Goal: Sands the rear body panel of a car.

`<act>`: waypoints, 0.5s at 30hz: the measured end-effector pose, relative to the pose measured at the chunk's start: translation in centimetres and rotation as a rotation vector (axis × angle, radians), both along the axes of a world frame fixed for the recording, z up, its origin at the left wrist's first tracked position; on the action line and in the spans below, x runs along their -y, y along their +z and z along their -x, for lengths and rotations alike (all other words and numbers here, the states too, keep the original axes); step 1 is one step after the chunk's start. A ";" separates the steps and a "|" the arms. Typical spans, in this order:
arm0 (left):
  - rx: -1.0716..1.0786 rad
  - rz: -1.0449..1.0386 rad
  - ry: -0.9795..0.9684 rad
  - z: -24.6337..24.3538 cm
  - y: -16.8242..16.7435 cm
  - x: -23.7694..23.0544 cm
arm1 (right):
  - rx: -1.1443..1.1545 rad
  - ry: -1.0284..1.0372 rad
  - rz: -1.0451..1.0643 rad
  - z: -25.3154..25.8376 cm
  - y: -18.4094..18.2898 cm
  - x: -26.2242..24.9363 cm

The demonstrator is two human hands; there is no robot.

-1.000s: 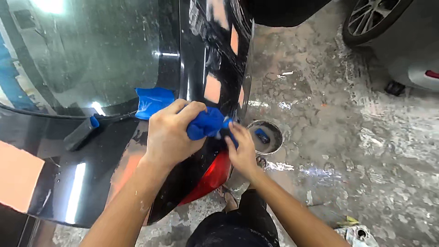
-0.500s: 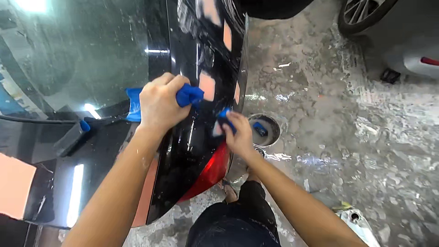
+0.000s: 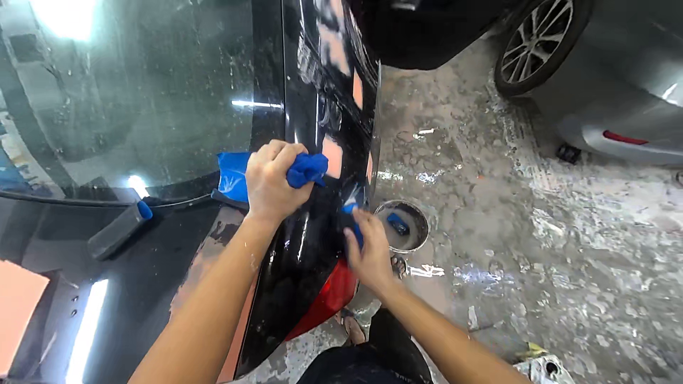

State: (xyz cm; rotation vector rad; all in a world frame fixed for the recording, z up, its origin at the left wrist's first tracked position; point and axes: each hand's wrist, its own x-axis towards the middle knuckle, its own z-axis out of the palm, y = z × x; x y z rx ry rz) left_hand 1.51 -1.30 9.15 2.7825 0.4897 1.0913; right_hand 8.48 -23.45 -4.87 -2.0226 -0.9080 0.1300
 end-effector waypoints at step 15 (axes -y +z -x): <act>-0.021 -0.016 0.017 -0.1 -0.2 0.2 | -0.061 -0.063 0.058 -3.6 0.2 -1.9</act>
